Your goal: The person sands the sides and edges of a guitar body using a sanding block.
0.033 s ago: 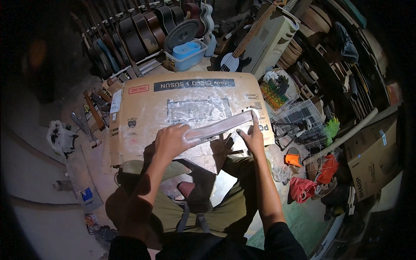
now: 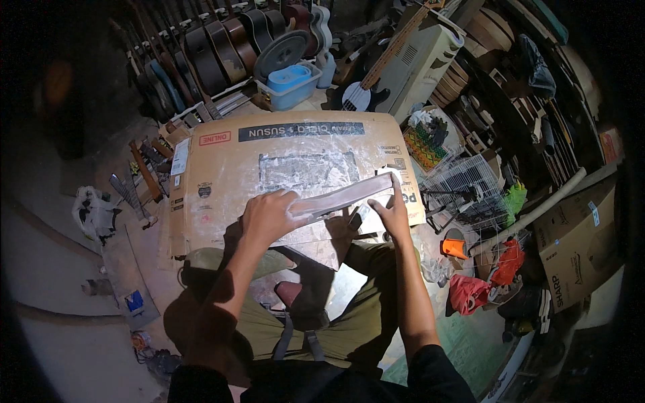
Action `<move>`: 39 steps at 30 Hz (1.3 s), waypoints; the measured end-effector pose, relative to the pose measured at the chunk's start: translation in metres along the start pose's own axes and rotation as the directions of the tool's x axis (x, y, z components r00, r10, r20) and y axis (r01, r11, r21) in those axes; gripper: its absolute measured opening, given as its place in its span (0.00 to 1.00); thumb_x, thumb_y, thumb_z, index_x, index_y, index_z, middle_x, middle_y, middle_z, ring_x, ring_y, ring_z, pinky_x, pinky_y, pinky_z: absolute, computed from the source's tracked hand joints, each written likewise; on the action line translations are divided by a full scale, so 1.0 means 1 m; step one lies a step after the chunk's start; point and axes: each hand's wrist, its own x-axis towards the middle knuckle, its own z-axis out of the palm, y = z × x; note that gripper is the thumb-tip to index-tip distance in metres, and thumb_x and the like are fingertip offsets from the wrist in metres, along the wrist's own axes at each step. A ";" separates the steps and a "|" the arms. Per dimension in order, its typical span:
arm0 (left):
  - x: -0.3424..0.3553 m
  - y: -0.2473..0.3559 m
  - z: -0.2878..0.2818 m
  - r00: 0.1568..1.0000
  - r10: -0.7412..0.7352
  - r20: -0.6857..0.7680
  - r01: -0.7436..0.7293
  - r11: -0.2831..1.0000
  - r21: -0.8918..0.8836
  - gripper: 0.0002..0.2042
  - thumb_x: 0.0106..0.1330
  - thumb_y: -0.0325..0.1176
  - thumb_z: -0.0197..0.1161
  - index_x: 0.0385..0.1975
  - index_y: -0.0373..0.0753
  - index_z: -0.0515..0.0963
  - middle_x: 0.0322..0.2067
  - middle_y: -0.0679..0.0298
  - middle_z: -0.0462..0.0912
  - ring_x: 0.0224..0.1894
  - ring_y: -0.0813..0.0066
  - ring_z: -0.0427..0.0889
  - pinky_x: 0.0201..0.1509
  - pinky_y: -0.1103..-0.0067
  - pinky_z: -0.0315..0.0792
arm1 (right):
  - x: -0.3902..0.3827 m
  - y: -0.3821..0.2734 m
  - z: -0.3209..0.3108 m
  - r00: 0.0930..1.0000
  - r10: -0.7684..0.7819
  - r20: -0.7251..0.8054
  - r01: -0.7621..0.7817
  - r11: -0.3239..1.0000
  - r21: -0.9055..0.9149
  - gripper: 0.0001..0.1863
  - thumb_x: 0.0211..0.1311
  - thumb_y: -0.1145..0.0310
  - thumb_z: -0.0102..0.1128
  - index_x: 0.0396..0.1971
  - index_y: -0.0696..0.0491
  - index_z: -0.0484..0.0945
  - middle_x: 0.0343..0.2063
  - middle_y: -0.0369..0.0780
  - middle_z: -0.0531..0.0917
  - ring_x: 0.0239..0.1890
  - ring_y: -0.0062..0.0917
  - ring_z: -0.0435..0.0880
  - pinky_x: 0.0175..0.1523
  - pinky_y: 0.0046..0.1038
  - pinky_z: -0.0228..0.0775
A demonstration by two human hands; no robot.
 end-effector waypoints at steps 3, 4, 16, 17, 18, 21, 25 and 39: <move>0.014 -0.001 0.005 0.998 0.038 0.049 -0.038 0.999 0.000 0.21 0.45 0.50 0.76 0.34 0.42 0.85 0.32 0.57 0.86 0.35 0.52 0.86 0.42 0.62 0.79 | 0.001 0.013 0.002 0.971 0.231 0.062 -0.231 0.836 0.498 0.41 0.61 0.65 0.67 0.73 0.47 0.58 0.22 0.31 0.72 0.17 0.15 0.67 0.20 0.21 0.58; 0.018 -0.003 0.006 0.997 0.054 0.053 -0.055 0.998 0.021 0.21 0.45 0.50 0.77 0.33 0.42 0.85 0.32 0.57 0.86 0.35 0.52 0.86 0.42 0.62 0.79 | -0.002 0.010 0.004 0.963 0.269 0.034 -0.235 0.768 0.596 0.37 0.63 0.61 0.65 0.71 0.47 0.60 0.24 0.30 0.72 0.18 0.14 0.66 0.20 0.19 0.56; 0.018 -0.040 -0.009 0.983 0.121 -0.138 -0.108 0.989 0.097 0.24 0.43 0.55 0.78 0.23 0.39 0.80 0.24 0.56 0.83 0.29 0.52 0.83 0.33 0.65 0.77 | -0.013 0.033 0.015 0.961 0.243 0.131 -0.257 0.612 0.748 0.15 0.67 0.49 0.58 0.38 0.44 0.73 0.25 0.30 0.72 0.22 0.16 0.68 0.26 0.21 0.60; 0.016 -0.049 -0.012 0.982 0.129 -0.137 -0.115 0.988 0.106 0.24 0.42 0.55 0.79 0.23 0.39 0.80 0.24 0.56 0.82 0.28 0.52 0.83 0.33 0.65 0.77 | -0.015 0.028 0.018 0.959 0.236 0.155 -0.264 0.555 0.789 0.16 0.68 0.47 0.57 0.39 0.44 0.72 0.25 0.30 0.72 0.21 0.16 0.68 0.25 0.21 0.60; 0.013 -0.060 -0.014 0.981 0.135 -0.136 -0.120 0.986 0.116 0.25 0.42 0.55 0.79 0.22 0.38 0.79 0.23 0.56 0.81 0.28 0.52 0.83 0.33 0.64 0.76 | -0.017 0.024 0.020 0.957 0.227 0.181 -0.274 0.495 0.824 0.17 0.69 0.46 0.56 0.39 0.44 0.72 0.24 0.30 0.72 0.20 0.16 0.68 0.25 0.21 0.61; 0.004 -0.073 -0.020 0.984 0.156 -0.091 -0.144 0.981 0.130 0.26 0.39 0.55 0.81 0.21 0.38 0.77 0.22 0.56 0.79 0.27 0.52 0.82 0.33 0.64 0.76 | -0.022 0.001 0.021 0.965 0.136 0.225 -0.260 0.365 0.894 0.25 0.71 0.37 0.47 0.46 0.45 0.72 0.22 0.31 0.72 0.17 0.15 0.66 0.23 0.21 0.62; -0.005 -0.082 -0.027 0.986 0.164 -0.040 -0.157 0.977 0.147 0.28 0.34 0.53 0.83 0.22 0.38 0.76 0.22 0.56 0.77 0.28 0.51 0.81 0.33 0.64 0.75 | -0.027 -0.020 0.030 0.914 0.018 0.406 -0.384 0.364 0.848 0.34 0.71 0.34 0.43 0.60 0.48 0.71 0.21 0.32 0.72 0.16 0.15 0.65 0.24 0.21 0.62; -0.047 0.033 0.056 0.991 0.108 -0.082 -0.111 0.993 -0.029 0.48 0.66 0.69 0.50 0.71 0.29 0.56 0.70 0.45 0.59 0.74 0.48 0.54 0.76 0.46 0.37 | -0.062 -0.056 0.065 0.929 -0.333 0.160 0.108 0.659 0.744 0.31 0.68 0.48 0.50 0.57 0.61 0.68 0.45 0.42 0.78 0.52 0.26 0.74 0.61 0.28 0.62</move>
